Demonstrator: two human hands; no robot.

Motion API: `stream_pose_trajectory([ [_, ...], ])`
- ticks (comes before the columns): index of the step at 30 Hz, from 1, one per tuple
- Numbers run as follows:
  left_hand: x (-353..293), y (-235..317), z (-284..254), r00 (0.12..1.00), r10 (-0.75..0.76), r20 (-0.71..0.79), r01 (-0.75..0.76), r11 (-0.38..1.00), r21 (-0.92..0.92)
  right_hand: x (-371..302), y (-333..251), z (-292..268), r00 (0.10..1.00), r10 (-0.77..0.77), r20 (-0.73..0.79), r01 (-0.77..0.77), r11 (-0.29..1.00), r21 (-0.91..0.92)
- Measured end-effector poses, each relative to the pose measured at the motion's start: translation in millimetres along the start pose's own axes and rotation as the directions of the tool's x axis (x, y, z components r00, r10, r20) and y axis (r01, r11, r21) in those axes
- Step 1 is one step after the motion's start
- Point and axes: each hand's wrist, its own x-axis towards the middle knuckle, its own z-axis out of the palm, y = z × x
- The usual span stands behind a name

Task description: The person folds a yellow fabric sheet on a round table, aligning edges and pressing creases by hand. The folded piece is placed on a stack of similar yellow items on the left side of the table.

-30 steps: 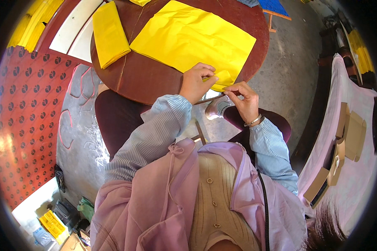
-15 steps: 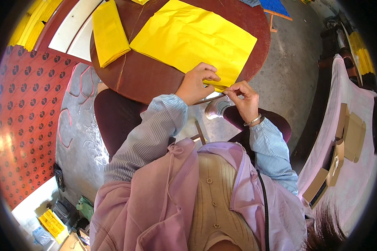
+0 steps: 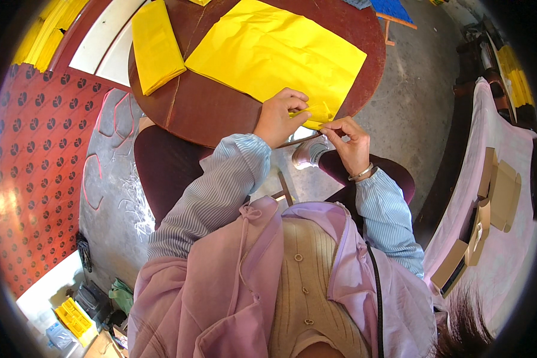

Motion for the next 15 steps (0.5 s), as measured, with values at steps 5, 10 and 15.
stream_pose_trajectory([
  [5, -1, 2, -8, 0.994, 0.093, 0.049, -0.095, 0.995, 0.036, 0, -1, 2, 0.999, 0.049, -0.016, -0.049, 0.999, 0.021],
  [10, -6, 5, -7, 0.978, 0.2, 0.054, -0.204, 0.975, 0.093, 1, 0, 4, 0.999, 0.035, -0.017, -0.035, 0.999, 0.01],
  [15, -2, 3, 1, 0.999, 0.05, -0.017, -0.049, 0.998, 0.032, -1, 2, 5, 0.995, 0.092, -0.045, -0.087, 0.991, 0.097],
])
